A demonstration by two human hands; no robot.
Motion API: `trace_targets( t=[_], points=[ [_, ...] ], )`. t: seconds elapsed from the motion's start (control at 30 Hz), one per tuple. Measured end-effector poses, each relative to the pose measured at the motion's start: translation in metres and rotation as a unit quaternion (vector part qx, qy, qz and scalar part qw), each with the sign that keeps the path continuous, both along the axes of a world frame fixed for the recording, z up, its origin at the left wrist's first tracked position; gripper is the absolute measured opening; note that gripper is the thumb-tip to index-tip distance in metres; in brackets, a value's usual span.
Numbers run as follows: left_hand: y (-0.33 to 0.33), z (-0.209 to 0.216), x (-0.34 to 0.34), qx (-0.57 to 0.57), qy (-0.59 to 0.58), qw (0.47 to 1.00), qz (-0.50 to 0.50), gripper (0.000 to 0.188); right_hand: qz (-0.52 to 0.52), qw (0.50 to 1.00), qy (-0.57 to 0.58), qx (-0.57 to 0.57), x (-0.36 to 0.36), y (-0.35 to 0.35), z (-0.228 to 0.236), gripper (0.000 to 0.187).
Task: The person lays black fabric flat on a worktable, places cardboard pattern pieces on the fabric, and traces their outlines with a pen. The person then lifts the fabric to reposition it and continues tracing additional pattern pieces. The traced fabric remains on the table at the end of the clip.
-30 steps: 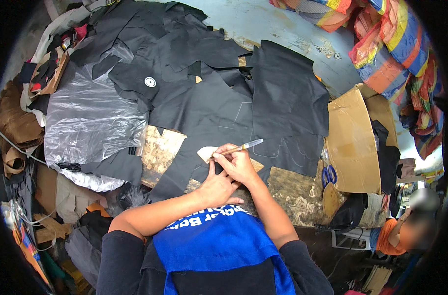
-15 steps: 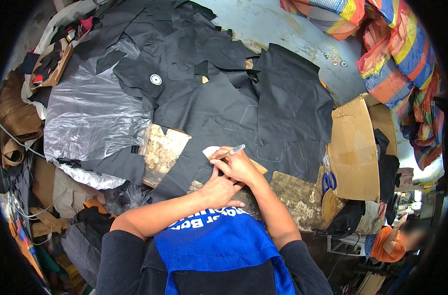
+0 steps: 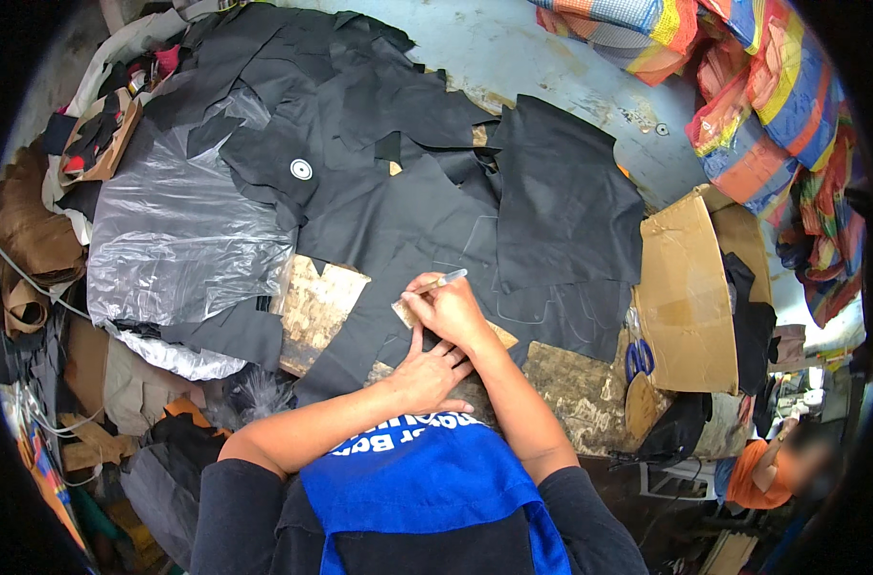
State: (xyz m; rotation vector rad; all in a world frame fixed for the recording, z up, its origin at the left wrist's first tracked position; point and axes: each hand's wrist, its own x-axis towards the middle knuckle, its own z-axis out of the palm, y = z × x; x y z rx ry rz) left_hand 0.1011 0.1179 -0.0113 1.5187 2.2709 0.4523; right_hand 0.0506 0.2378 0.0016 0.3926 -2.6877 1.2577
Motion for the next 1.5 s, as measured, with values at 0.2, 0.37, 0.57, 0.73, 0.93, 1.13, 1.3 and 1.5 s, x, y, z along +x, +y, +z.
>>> trace_targets(
  t=[0.2,0.37,0.57,0.73,0.93,1.13,1.3,1.5],
  points=[
    [0.003,0.002,-0.001,-0.008,0.009,1.0,0.006,0.084,-0.147,0.989,-0.017,0.005,0.036,0.045,0.006,0.017],
    [0.004,0.004,0.0,-0.028,0.015,0.999,0.003,0.084,-0.316,0.949,-0.001,-0.022,0.093,0.073,-0.009,0.012],
    [0.004,0.003,0.0,-0.018,0.026,0.999,0.005,0.084,-0.398,0.911,0.019,-0.105,0.122,0.08,-0.033,0.011],
    [0.005,0.006,0.0,-0.011,0.033,0.999,0.009,0.08,-0.405,0.905,0.005,-0.127,0.122,0.074,-0.026,0.008],
    [0.008,0.016,-0.01,-0.038,-0.005,0.999,0.001,0.066,-0.248,0.961,0.069,0.103,0.131,0.048,-0.003,0.007],
    [0.008,0.02,-0.065,0.028,-0.194,0.976,0.099,0.05,-0.212,0.965,-0.053,-0.143,0.12,0.025,-0.003,0.013],
    [-0.018,0.004,-0.113,0.145,-0.561,0.785,0.218,0.052,-0.085,0.988,0.009,-0.126,0.073,0.002,-0.015,0.013],
    [-0.021,-0.011,-0.111,0.187,-0.6,0.749,0.211,0.06,-0.062,0.995,0.05,-0.061,0.055,-0.006,-0.02,0.012]
  ],
)
